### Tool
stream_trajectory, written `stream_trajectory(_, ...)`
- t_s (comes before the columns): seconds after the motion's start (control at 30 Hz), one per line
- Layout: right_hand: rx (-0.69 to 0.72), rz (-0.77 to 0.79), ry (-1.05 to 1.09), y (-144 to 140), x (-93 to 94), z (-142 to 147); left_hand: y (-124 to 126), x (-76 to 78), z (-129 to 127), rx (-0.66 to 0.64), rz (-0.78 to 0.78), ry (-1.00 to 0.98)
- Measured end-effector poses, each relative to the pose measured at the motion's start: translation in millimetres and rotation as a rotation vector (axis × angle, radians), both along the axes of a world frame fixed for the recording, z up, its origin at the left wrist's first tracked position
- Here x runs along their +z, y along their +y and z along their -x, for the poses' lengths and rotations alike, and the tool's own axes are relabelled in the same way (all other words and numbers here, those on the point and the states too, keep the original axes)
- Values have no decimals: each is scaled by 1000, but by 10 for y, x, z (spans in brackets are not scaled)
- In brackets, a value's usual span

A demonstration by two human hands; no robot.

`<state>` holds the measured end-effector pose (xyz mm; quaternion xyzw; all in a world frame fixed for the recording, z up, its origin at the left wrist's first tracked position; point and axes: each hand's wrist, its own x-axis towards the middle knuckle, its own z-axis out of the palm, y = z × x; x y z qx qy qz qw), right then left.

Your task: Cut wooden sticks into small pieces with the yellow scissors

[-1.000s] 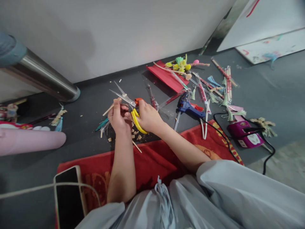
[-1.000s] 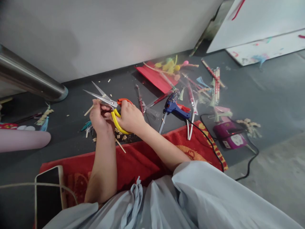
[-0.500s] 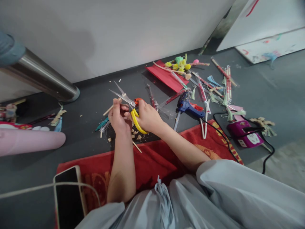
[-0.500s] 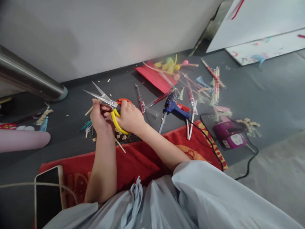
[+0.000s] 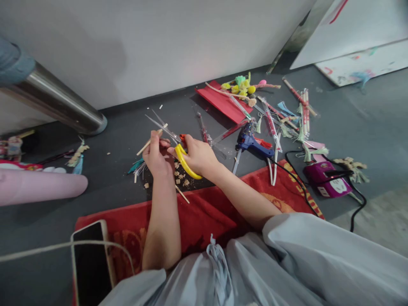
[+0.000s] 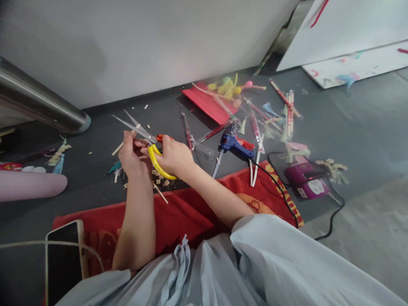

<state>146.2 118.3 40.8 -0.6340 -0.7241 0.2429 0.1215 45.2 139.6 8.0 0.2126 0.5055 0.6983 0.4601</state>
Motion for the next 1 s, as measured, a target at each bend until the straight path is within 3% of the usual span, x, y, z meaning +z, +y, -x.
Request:
stream_trajectory(0.53,19,6,-45,28,-46,-17,13,-30,-34,124,-96,35)
stream_trajectory(0.77,16,-24,-34,-3,-14,-3,-15,-2,-48,92,-145,-6)
stream_trajectory(1.0,51,-95,-6,-22,-43,6,-25,35,-43,85,-61,-110)
